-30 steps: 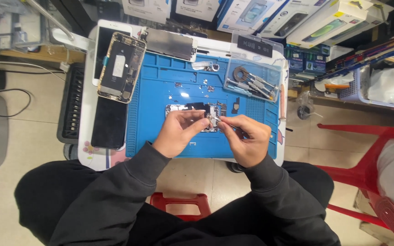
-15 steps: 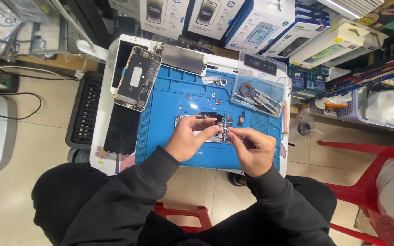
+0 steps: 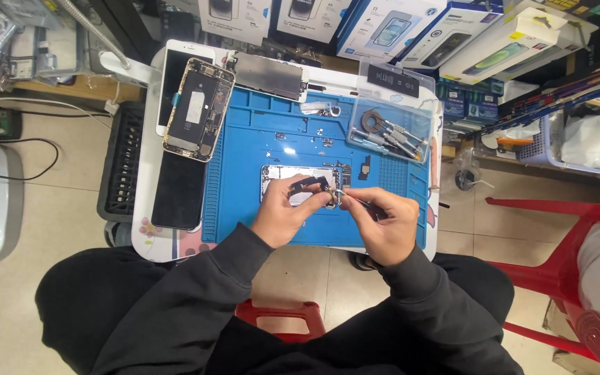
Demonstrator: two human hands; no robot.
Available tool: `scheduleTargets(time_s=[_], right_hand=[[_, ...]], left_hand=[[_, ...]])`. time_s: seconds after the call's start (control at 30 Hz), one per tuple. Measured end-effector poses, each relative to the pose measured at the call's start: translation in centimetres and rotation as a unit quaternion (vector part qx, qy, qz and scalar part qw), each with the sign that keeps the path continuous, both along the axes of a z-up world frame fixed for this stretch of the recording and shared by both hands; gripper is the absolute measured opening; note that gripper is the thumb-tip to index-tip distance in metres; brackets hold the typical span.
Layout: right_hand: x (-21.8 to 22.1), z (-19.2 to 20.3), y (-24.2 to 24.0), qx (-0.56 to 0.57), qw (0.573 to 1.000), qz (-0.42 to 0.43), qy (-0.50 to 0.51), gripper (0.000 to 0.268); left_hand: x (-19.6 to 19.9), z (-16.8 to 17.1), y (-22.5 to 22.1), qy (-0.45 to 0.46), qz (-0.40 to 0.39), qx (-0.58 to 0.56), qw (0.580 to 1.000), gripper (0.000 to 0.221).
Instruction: The person uses tweezers to remove small components and screws from a disassembled smartphone placed on a blue work mat. They carefully lift and place parts onto the mat, handling the phone's internal frame and circuitry throughout the process.
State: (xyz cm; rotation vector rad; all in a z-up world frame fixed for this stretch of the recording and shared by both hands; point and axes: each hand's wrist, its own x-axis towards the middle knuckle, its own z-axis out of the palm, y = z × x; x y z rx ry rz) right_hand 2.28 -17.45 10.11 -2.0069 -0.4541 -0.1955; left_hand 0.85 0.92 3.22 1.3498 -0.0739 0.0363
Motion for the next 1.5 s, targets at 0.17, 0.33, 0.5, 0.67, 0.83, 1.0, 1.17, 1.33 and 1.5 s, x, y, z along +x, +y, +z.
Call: scheduleTargets(time_s=[0.17,0.33,0.5,0.67,0.83,1.0,1.17,1.33,1.5], right_hand=[[0.0,-0.5,0.0,-0.009,1.0,0.006,0.005,0.008],[0.3,-0.3,-0.6,-0.014,1.0,0.014,-0.002,0.011],[0.2,-0.2,-0.5,0.002,1.0,0.021,-0.004,0.013],[0.3,-0.3,-0.4,0.002,0.999,0.031,0.009,0.014],[0.3,-0.2,-0.4,0.002,1.0,0.026,0.001,0.012],[0.2,-0.9,-0.4,-0.017,0.998,0.032,0.053,0.01],[-0.1,-1.2,-1.2,-0.013,0.996,0.013,0.092,0.009],[-0.2,-1.1,-2.2,-0.035,0.995,0.006,0.09,0.01],[0.4,0.1,-2.4,-0.051,0.995,0.008,0.087,0.009]], left_hand=[[-0.1,-0.1,0.5,-0.011,0.021,0.04,0.999,0.011],[-0.1,0.2,0.3,-0.023,0.017,0.028,0.999,0.008],[-0.6,-0.1,-0.1,-0.019,0.014,0.024,0.999,0.008],[-0.4,0.4,0.6,-0.029,0.026,0.038,0.999,0.006],[-0.4,0.5,0.6,-0.041,0.024,0.055,0.997,0.006],[-0.7,0.9,0.5,-0.055,0.063,0.068,0.994,0.004],[-1.0,0.5,-0.2,-0.062,0.06,0.131,0.988,0.003],[-0.7,0.6,-0.9,-0.068,0.068,0.119,0.988,0.002],[-0.6,0.2,-1.0,-0.059,0.083,0.121,0.987,0.002]])
